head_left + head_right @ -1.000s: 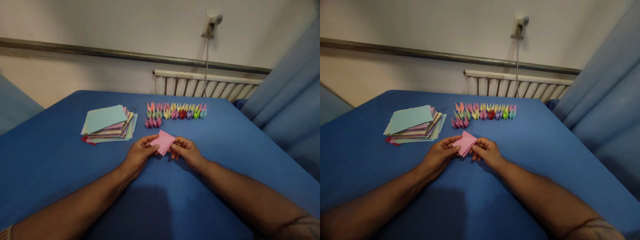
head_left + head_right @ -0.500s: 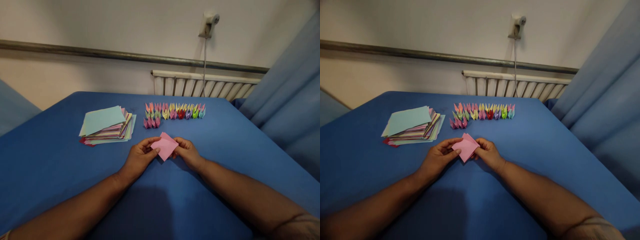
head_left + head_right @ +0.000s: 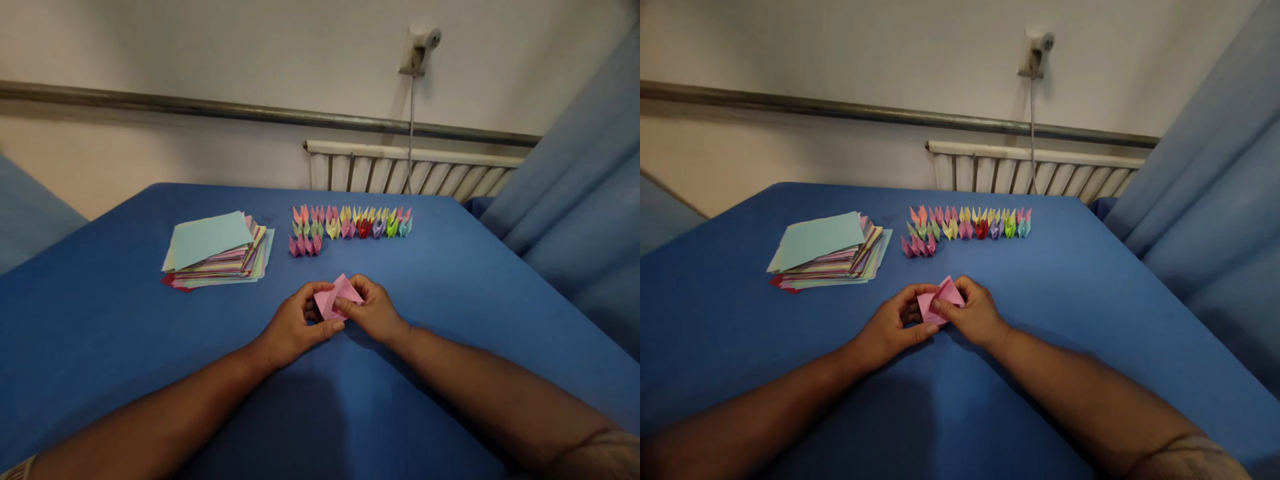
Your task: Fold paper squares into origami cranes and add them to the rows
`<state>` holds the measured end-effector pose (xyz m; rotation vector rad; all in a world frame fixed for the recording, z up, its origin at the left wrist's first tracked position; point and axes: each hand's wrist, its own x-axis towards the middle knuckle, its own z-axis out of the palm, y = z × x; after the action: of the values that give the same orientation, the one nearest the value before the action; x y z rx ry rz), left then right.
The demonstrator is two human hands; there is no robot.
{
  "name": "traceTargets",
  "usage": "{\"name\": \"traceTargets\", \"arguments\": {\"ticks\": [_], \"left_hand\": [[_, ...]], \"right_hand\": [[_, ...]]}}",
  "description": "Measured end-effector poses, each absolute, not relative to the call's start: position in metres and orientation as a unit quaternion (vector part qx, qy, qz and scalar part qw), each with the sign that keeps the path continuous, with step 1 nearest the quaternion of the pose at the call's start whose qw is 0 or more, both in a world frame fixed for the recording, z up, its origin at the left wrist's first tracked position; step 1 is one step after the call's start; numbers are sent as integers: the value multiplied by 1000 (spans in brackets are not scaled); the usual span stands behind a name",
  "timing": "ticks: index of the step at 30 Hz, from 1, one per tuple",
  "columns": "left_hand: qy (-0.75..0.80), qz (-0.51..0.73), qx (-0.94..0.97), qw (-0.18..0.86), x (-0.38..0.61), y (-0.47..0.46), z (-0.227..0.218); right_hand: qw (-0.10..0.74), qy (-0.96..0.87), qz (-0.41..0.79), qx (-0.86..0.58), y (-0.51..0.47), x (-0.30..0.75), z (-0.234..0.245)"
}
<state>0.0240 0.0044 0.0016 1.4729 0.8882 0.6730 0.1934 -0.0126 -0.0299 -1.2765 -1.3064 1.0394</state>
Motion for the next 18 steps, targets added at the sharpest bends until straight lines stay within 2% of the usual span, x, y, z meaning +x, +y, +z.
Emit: {"name": "traceTargets", "arguments": {"ticks": [8, 13, 18], "left_hand": [[444, 373, 621, 528, 25, 9, 1], [491, 359, 639, 471, 23, 14, -1], [514, 333, 673, 415, 19, 16, -1]], "right_hand": [[509, -582, 387, -503, -12, 193, -36], [478, -627, 353, -504, -17, 194, -32], [502, -590, 383, -503, -17, 193, -32]]}}
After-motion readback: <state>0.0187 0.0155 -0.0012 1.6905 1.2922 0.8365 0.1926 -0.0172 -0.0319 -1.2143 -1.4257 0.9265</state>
